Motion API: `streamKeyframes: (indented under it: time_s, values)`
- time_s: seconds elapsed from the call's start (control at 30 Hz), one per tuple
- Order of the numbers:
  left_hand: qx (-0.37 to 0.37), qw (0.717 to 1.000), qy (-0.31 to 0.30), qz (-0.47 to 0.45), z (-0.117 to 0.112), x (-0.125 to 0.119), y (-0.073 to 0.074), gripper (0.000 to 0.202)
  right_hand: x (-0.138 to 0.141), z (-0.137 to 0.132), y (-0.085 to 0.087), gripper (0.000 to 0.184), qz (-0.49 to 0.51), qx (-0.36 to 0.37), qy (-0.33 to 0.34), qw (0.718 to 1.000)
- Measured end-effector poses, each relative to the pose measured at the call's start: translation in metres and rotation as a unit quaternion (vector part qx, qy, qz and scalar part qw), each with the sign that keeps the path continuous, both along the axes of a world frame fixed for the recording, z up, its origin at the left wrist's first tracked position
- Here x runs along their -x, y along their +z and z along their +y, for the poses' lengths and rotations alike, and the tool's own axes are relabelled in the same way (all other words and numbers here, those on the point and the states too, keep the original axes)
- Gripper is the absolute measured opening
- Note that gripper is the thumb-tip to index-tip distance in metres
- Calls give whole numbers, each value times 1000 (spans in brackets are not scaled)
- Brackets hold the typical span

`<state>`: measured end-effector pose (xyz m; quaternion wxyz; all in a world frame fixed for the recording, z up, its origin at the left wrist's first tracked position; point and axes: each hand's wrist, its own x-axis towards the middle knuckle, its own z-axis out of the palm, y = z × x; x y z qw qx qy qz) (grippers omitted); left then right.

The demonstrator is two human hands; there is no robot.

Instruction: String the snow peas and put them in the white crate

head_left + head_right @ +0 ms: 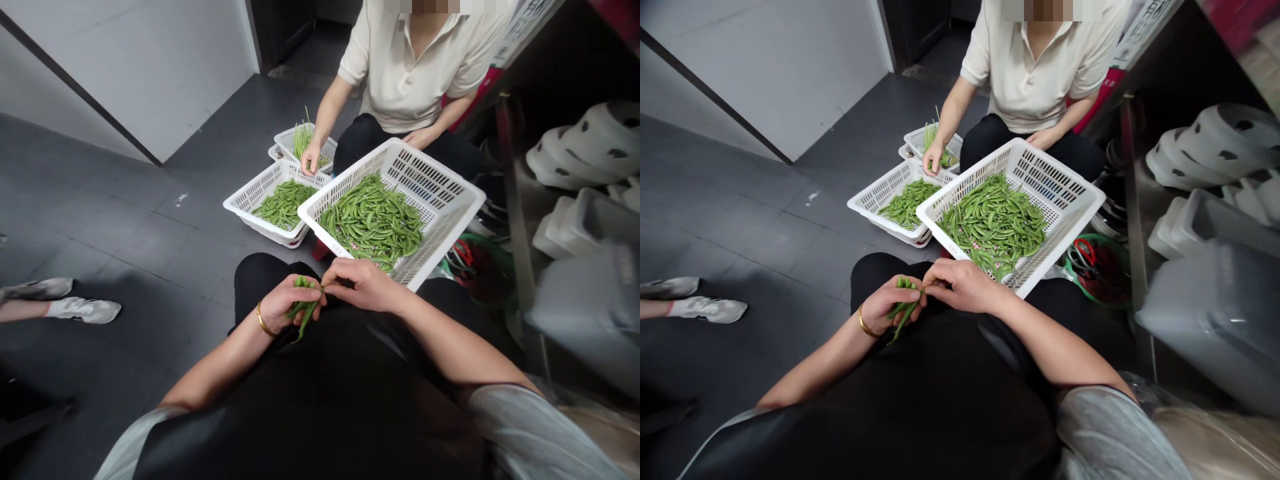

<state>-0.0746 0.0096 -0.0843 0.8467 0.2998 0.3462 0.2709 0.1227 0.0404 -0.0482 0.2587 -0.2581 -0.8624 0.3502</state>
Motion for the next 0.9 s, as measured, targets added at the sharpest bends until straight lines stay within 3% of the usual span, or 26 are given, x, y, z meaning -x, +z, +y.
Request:
streamKeyframes:
  time_s: [0.13,0.27,0.33,0.4,0.5,0.57,0.67,0.77,0.9]
  values:
    - [14,1000,15,6,-1,-2,0,23,5,-3,-3,11,-16,-46,0,999]
    - [41,995,87,-35,-2,-10,-4,20,14,-6,-14,22,-43,-216,-100,970]
    - [57,989,125,-59,-3,-13,-6,20,15,-7,-19,24,-24,-261,-112,959]
    - [63,986,137,-69,-4,-14,-7,19,13,-6,-19,20,8,-229,-100,968]
    - [49,991,108,-65,-4,-10,-7,17,5,-3,-12,7,52,-80,-98,991]
    - [37,994,83,-63,-4,-7,-7,19,1,0,-5,12,60,8,-92,994]
    - [24,996,60,-56,-4,-4,-7,20,3,2,0,8,40,42,-55,997]
    - [31,996,53,-58,-5,-7,-6,20,12,0,-5,12,18,-19,-51,998]
    - [73,985,116,-105,-5,-15,-7,21,22,-6,-18,13,-9,-209,-119,971]
